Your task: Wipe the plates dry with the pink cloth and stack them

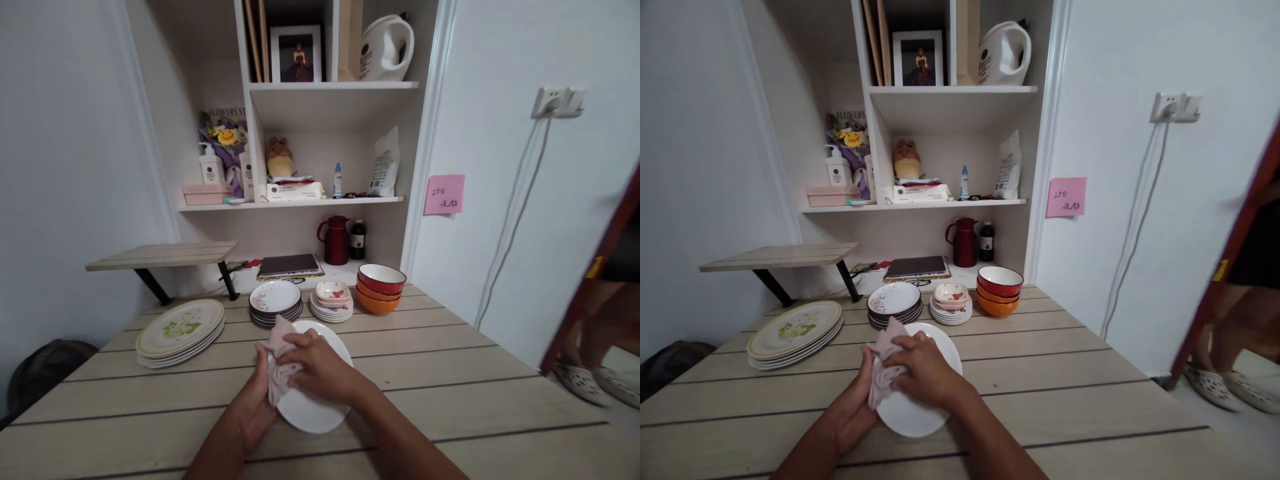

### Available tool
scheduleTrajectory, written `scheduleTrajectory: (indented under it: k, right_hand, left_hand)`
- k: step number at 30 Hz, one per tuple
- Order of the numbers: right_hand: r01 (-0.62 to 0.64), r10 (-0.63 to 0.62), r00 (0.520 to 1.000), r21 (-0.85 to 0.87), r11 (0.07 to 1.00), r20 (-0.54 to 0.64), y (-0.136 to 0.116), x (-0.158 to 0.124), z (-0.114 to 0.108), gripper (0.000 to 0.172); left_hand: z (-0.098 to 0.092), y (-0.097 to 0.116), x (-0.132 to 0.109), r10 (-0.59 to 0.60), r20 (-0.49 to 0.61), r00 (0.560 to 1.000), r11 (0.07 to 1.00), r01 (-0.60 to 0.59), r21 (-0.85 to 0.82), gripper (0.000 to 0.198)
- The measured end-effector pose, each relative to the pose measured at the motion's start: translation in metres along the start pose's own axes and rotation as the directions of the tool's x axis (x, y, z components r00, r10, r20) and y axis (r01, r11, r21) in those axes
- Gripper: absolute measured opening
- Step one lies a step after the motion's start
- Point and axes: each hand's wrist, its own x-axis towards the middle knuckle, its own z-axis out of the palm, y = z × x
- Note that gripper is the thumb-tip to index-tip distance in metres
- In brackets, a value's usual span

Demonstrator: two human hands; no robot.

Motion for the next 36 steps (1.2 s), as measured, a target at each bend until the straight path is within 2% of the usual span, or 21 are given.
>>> scheduleTrajectory:
  k: [2, 5, 7, 9, 12, 14, 17, 20, 22, 24, 28, 30, 33, 36]
  right_hand:
    - [0.101, -0.111, 0.986, 0.091, 0.991, 0.121, -0.004, -0.007, -0.003, 0.031]
    - [0.196, -0.259, 0.925, 0.235, 0.952, 0.277, -0.002, -0.021, -0.011, 0.028]
    - [0.147, -0.246, 0.904, 0.285, 0.947, 0.350, 0.007, -0.031, -0.020, 0.028]
    - [0.006, -0.105, 0.920, 0.254, 0.967, 0.377, 0.021, -0.041, -0.030, 0.028]
    - [-0.262, 0.234, 0.944, 0.097, 0.960, 0.232, 0.042, -0.050, -0.041, 0.026]
    - [-0.408, 0.408, 0.912, -0.007, 0.913, 0.052, 0.050, -0.049, -0.042, 0.022]
    - [-0.524, 0.508, 0.847, -0.093, 0.846, -0.153, 0.050, -0.035, -0.033, 0.021]
    - [-0.542, 0.506, 0.830, -0.122, 0.832, -0.234, 0.040, -0.015, -0.020, 0.027]
    - [-0.520, 0.476, 0.840, -0.136, 0.843, -0.261, 0.031, -0.003, -0.011, 0.030]
    - [-0.457, 0.414, 0.875, -0.145, 0.878, -0.253, 0.020, 0.005, -0.005, 0.034]
    - [-0.205, 0.186, 0.970, -0.120, 0.971, -0.155, 0.002, 0.008, 0.004, 0.052]
    - [-0.081, 0.076, 0.995, -0.064, 0.995, -0.069, -0.005, 0.005, 0.005, 0.050]
    - [0.047, -0.052, 0.996, 0.067, 0.997, 0.074, -0.010, -0.004, -0.001, 0.040]
    - [0.116, -0.159, 0.966, 0.211, 0.971, 0.203, -0.005, -0.019, -0.014, 0.031]
  left_hand:
    - [-0.002, 0.000, -0.002, -0.056, -0.010, 0.998, 0.998, 0.056, 0.021, 0.078]
    - [-0.006, 0.001, -0.003, -0.083, -0.017, 0.996, 0.996, 0.083, 0.031, 0.081]
    - [-0.007, 0.002, -0.002, -0.067, -0.014, 0.998, 0.997, 0.067, 0.032, 0.080]
    - [-0.007, 0.002, -0.001, -0.046, 0.002, 0.999, 0.998, 0.046, 0.040, 0.079]
    - [-0.003, 0.003, -0.001, -0.007, 0.000, 1.000, 0.998, 0.007, 0.067, 0.076]
    - [0.000, 0.003, -0.002, -0.016, -0.016, 1.000, 0.996, 0.017, 0.083, 0.073]
    - [0.003, 0.003, -0.003, -0.032, -0.010, 0.999, 0.997, 0.033, 0.071, 0.072]
    - [0.003, 0.003, -0.004, -0.046, 0.013, 0.999, 0.998, 0.045, 0.050, 0.073]
    - [0.002, 0.003, -0.004, -0.050, 0.031, 0.998, 0.998, 0.049, 0.042, 0.074]
    - [0.003, 0.003, -0.003, -0.034, 0.043, 0.999, 0.999, 0.033, 0.029, 0.075]
    - [0.003, 0.000, 0.001, 0.054, 0.054, 0.997, 0.998, -0.052, -0.030, 0.071]
    - [0.002, -0.001, 0.003, 0.087, 0.055, 0.995, 0.995, -0.084, -0.052, 0.068]
    - [-0.002, -0.001, 0.004, 0.073, 0.047, 0.996, 0.996, -0.070, -0.057, 0.073]
    - [-0.005, 0.000, 0.002, 0.025, 0.061, 0.998, 0.998, -0.022, -0.052, 0.079]
